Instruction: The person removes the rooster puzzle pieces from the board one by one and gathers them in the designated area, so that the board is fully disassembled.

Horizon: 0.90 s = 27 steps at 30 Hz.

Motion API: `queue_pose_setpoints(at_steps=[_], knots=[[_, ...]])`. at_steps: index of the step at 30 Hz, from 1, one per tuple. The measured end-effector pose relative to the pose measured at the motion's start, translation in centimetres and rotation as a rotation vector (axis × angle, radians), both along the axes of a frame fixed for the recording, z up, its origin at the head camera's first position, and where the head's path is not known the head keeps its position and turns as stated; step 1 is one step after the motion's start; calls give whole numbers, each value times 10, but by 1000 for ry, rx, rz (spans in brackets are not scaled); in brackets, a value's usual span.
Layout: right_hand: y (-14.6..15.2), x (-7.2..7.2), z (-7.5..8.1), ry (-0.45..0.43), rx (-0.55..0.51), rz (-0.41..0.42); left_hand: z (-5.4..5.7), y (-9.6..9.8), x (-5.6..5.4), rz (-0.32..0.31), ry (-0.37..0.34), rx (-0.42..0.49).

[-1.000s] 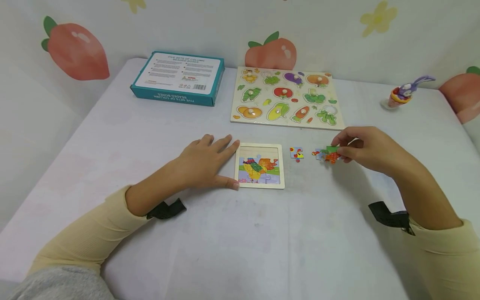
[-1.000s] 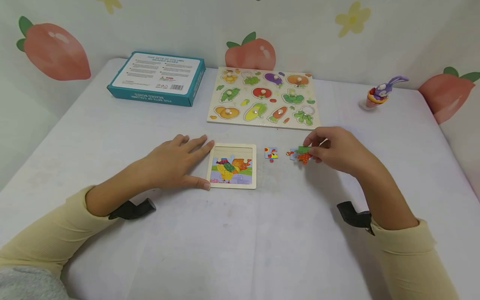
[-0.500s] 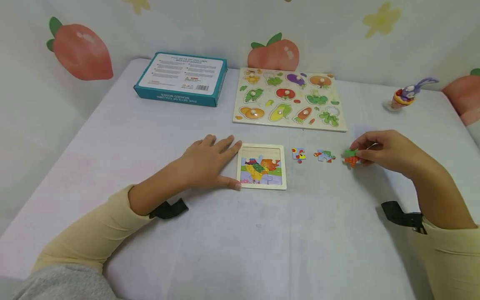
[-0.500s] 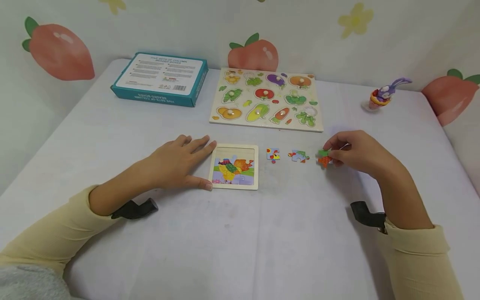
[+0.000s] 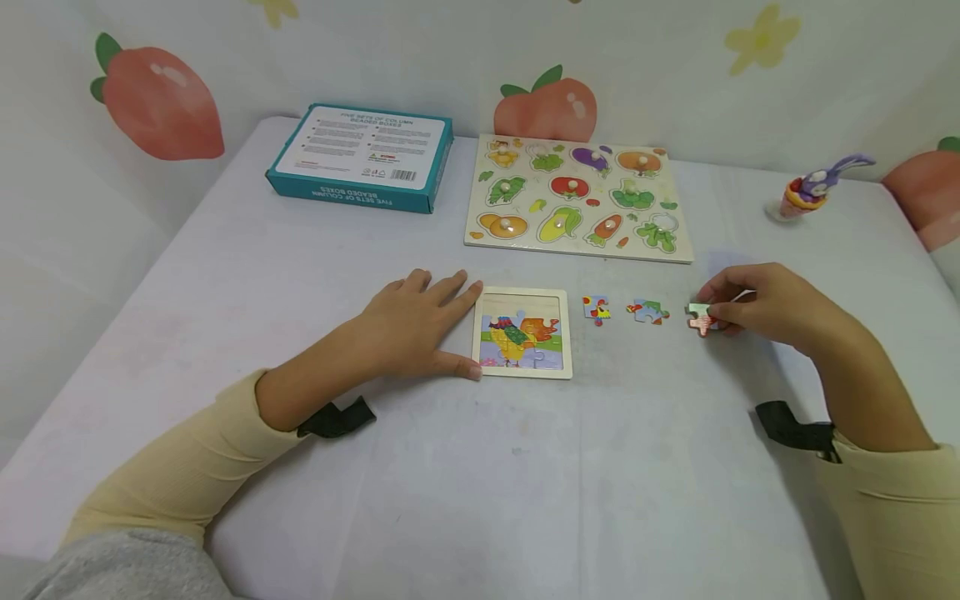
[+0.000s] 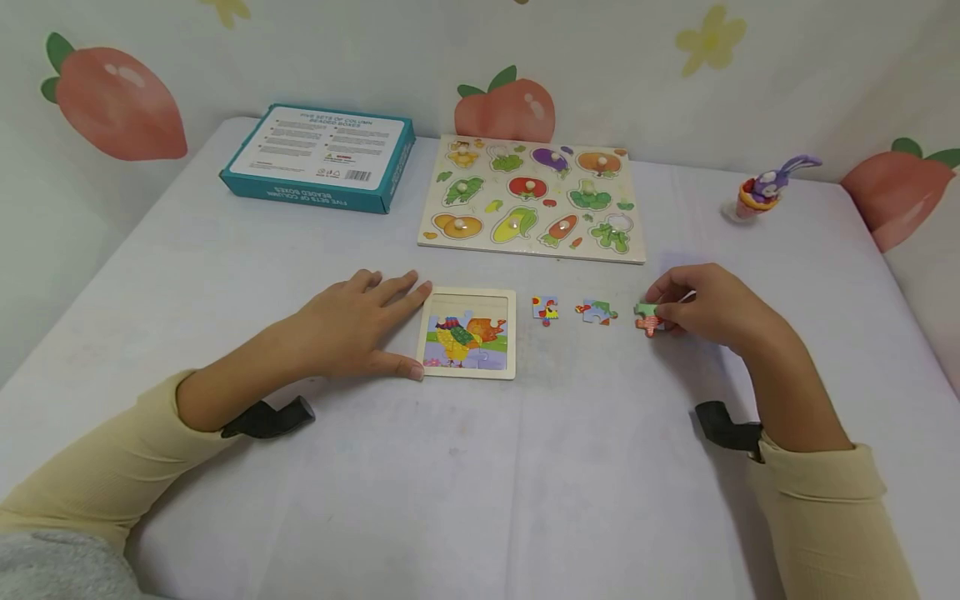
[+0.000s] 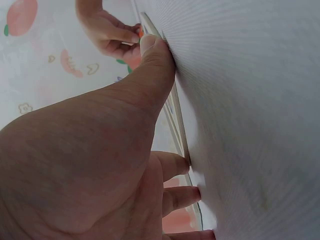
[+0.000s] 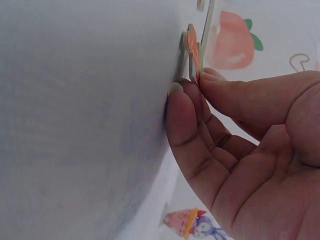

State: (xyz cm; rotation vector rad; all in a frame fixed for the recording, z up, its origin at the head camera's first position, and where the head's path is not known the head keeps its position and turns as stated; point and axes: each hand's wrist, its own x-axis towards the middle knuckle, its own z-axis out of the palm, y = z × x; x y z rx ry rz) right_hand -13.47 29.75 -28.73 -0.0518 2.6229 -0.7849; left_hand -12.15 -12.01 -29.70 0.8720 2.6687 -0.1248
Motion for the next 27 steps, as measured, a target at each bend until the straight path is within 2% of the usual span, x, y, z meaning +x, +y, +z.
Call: queue_pose_setpoints(at_steps=[11, 16, 21, 27], knots=[[-3, -2, 0, 2, 40, 10, 2, -1, 0, -1, -8, 0], [-11, 0, 2, 55, 62, 28, 1, -1, 0, -1, -7, -4], [-37, 2, 7, 110, 77, 100, 1, -1, 0, -3, -1, -8], [-81, 4, 15, 156, 47, 190, 0, 0, 0, -5, -1, -7]])
